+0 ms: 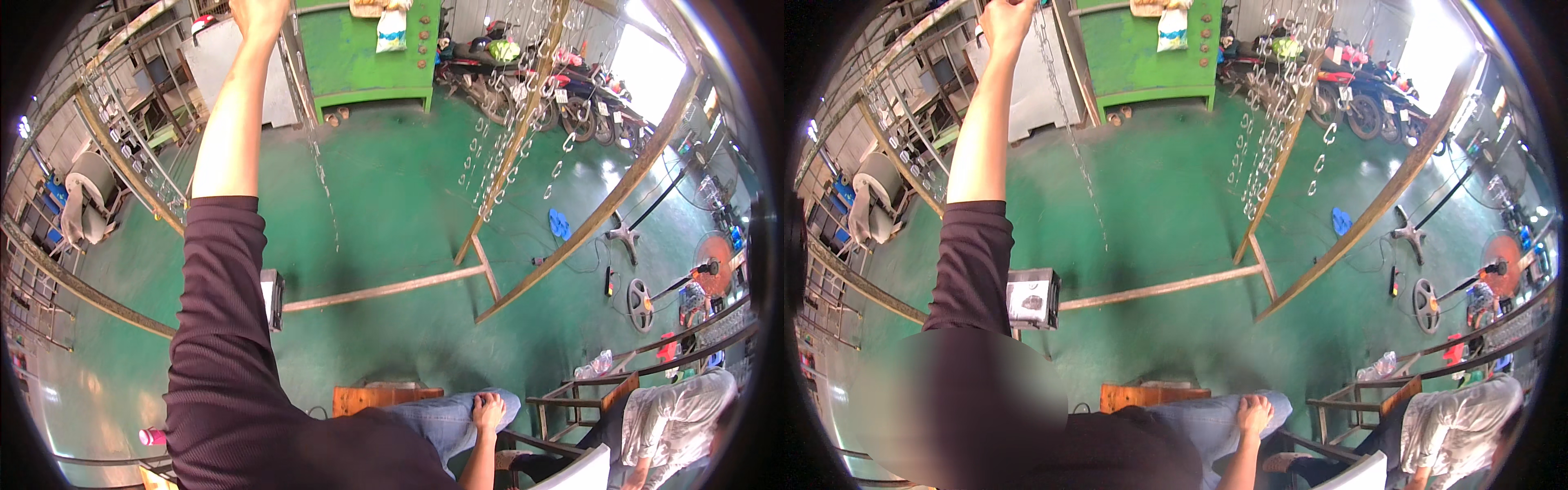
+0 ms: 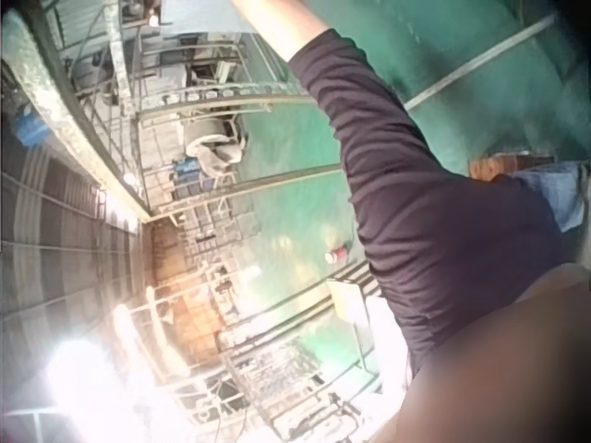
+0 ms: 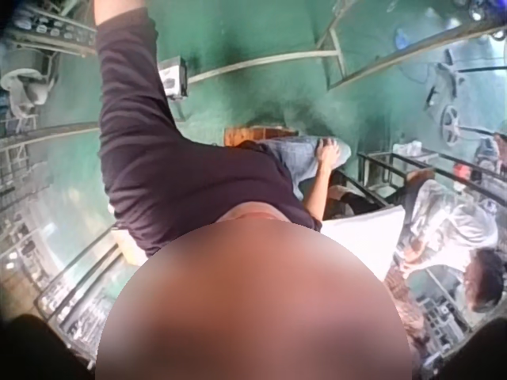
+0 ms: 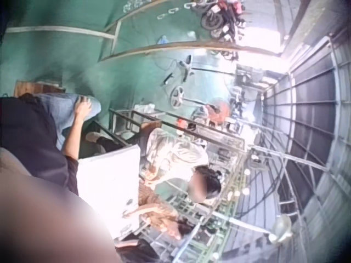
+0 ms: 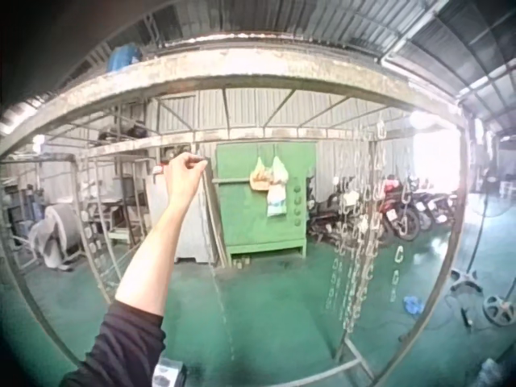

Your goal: The person picks small metal hooks and fasteners from a table, links them by hand into short chains, and hangs the chains on a nearby metal rack. The person repeats this process multiple times, handling each piece individually.

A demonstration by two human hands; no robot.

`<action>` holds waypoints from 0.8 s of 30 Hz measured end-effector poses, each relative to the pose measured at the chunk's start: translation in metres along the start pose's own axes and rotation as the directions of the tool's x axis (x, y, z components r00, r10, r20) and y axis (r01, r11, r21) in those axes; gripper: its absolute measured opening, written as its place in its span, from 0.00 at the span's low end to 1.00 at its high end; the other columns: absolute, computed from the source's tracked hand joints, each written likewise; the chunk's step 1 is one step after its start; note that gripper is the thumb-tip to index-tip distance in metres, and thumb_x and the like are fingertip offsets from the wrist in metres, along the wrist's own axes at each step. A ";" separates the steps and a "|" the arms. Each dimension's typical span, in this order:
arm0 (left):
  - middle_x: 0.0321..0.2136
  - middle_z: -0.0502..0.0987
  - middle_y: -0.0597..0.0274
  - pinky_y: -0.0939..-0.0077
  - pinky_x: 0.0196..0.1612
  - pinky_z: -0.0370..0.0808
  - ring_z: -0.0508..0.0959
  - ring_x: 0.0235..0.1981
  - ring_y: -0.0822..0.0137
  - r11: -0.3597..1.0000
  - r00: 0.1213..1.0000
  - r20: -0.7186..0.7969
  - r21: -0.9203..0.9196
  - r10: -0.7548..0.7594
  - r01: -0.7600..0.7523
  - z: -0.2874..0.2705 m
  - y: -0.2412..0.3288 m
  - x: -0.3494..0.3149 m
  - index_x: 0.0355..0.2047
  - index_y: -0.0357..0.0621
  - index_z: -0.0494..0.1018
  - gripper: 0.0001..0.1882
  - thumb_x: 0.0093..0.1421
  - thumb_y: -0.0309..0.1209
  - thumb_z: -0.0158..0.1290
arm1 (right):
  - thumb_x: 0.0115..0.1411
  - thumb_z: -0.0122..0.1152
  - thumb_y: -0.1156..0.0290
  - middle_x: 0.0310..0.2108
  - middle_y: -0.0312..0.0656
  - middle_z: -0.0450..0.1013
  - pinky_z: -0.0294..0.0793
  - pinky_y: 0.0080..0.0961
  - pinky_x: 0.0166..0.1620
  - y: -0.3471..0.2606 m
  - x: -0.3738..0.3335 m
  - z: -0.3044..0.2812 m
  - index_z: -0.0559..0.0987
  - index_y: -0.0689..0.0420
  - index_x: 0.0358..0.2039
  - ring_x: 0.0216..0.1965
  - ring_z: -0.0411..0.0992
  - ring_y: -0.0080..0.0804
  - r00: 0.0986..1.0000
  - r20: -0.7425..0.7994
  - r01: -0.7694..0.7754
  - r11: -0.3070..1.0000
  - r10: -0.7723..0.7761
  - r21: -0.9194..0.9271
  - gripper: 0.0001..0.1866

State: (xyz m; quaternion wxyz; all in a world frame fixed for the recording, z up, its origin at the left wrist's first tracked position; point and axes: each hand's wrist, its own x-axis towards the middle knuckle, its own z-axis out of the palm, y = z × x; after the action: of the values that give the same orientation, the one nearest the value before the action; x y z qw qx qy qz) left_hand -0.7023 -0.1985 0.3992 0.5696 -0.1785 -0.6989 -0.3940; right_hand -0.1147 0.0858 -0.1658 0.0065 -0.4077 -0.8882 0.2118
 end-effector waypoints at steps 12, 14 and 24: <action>0.29 0.83 0.65 0.66 0.42 0.76 0.82 0.34 0.60 0.987 0.996 -0.076 0.145 -0.055 0.065 0.020 -0.009 0.053 0.33 0.54 0.82 0.11 0.51 0.42 0.59 | 0.53 0.61 0.59 0.39 0.38 0.73 0.53 0.44 0.61 0.005 -0.004 0.013 0.83 0.47 0.30 0.48 0.67 0.40 0.995 -0.085 -0.044 0.999 0.045 0.014 0.09; 0.30 0.82 0.65 0.66 0.43 0.76 0.81 0.36 0.60 0.984 0.995 -0.076 0.161 -0.060 0.071 0.023 -0.017 0.063 0.32 0.55 0.82 0.11 0.51 0.42 0.58 | 0.52 0.62 0.59 0.39 0.38 0.74 0.54 0.44 0.60 0.005 -0.005 0.014 0.83 0.47 0.30 0.48 0.68 0.40 0.995 -0.094 -0.040 0.999 0.041 0.016 0.09; 0.34 0.82 0.63 0.66 0.43 0.75 0.81 0.38 0.60 0.951 0.996 -0.087 0.307 0.004 0.023 0.033 -0.060 0.104 0.37 0.56 0.82 0.15 0.53 0.45 0.57 | 0.52 0.61 0.58 0.38 0.38 0.74 0.57 0.42 0.59 0.009 -0.004 0.021 0.84 0.46 0.30 0.46 0.68 0.40 0.991 -0.125 -0.053 0.998 0.050 -0.021 0.10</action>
State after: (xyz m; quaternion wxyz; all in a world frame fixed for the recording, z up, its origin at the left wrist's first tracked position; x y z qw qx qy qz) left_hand -0.7953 -0.2321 0.4747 0.6185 -0.0668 -0.7272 -0.2902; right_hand -0.1095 0.0804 -0.1874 0.0514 -0.4430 -0.8777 0.1751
